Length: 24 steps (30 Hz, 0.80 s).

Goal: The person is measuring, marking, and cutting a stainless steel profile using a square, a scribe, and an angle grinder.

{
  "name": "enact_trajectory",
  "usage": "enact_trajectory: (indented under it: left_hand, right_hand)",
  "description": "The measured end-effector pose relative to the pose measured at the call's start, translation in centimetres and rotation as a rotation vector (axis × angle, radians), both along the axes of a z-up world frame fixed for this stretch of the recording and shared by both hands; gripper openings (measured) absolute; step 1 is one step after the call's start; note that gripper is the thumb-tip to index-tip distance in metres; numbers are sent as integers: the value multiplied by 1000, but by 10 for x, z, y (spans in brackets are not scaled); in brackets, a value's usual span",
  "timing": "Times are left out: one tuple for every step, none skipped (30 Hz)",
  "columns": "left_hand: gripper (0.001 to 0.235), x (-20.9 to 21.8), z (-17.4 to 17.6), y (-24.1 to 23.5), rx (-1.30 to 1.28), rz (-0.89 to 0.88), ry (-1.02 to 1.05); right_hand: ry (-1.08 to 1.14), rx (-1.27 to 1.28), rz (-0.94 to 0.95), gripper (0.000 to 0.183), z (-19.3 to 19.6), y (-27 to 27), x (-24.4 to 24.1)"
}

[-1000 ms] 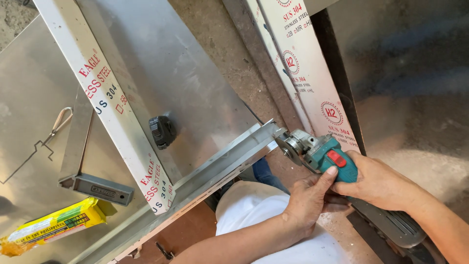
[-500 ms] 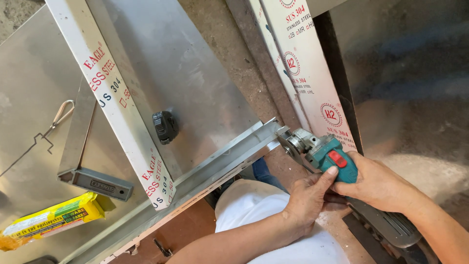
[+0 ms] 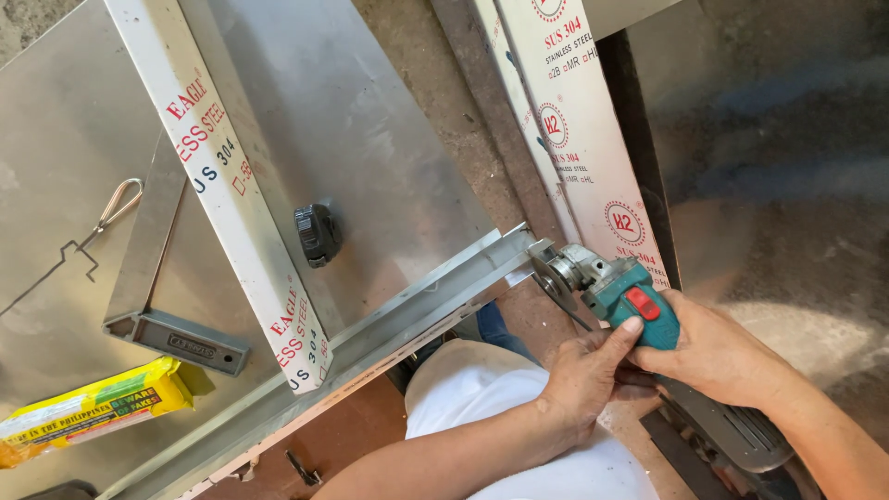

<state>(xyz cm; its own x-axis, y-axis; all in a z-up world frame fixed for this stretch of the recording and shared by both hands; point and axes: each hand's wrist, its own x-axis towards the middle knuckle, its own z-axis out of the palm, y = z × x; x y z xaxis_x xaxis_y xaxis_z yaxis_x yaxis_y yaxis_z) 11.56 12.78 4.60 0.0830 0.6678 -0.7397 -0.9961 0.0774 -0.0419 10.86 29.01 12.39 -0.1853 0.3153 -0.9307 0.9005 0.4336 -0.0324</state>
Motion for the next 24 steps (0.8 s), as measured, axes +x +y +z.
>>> enact_trajectory:
  left_hand:
    - [56, 0, -1, 0, -1, -7, 10]
    - [56, 0, -1, 0, -2, -14, 21]
    - [56, -1, -1, 0, -1, -13, 22]
    - [56, -2, 0, -1, -2, -10, 27]
    - [55, -2, 1, -1, -3, -6, 32]
    - [55, 1, -1, 0, -3, -5, 32]
    - [55, 3, -3, 0, 4, 12, 26]
    - [55, 5, -6, 1, 11, 30, 20]
    - [55, 4, -5, 0, 13, 32, 20]
    - [54, 3, -4, 0, 6, 20, 20]
    - [54, 1, -3, 0, 0, 10, 20]
    - [54, 2, -4, 0, 3, 13, 21]
    - [55, 3, -5, -1, 13, 21, 32]
    - [55, 4, -6, -1, 24, 29, 43]
    - [55, 4, -7, -1, 26, 33, 47]
    - [54, 4, -7, -1, 28, 36, 48]
    - [54, 5, -7, -1, 29, 38, 46]
    - [54, 5, -7, -1, 30, 42, 46]
    - [53, 5, -7, -1, 31, 43, 35]
    - [53, 4, -8, -1, 33, 43, 24]
    - [53, 5, -8, -1, 33, 46, 23]
    - [54, 6, -9, -2, 37, 56, 35]
    - [55, 6, -10, -2, 42, 67, 49]
    - [55, 4, -9, -1, 43, 69, 49]
  right_hand:
    - [13, 0, -1, 67, -2, 1, 2]
    - [27, 0, -1, 66, -3, 2, 5]
    - [28, 1, -1, 66, -2, 1, 2]
    - [4, 19, 19, 66, 0, -1, -1]
    - [-19, 38, 39, 65, 2, -2, -3]
    - [-20, 39, 40, 65, 3, -3, -3]
    - [5, 20, 18, 64, 4, -3, -4]
    - [31, 2, -5, 62, 5, -4, -5]
    - [31, 4, -3, 62, 4, -4, -3]
    - [71, -8, -10, 61, 3, -4, -1]
    - [111, -18, -16, 60, 1, -4, 1]
    - [112, -16, -13, 60, 1, -4, 2]
    - [105, -4, -20, 62, 1, -5, 2]
    - [97, 8, -27, 65, 1, -5, 3]
    - [101, 10, -22, 65, -1, -5, 5]
    - [80, 37, -3, 69, -4, -4, 7]
    - [56, 64, 15, 73, -5, -4, 10]
    - [56, 65, 18, 73, -6, -4, 12]
    - [66, 74, 24, 74, -7, -3, 13]
    - [75, 83, 30, 75, -8, -3, 14]
    - [74, 83, 33, 75, -8, -3, 15]
    - [54, 95, 44, 72, -9, -4, 16]
    - [36, 108, 56, 70, -10, -3, 16]
    - [37, 109, 58, 70, -7, -5, 13]
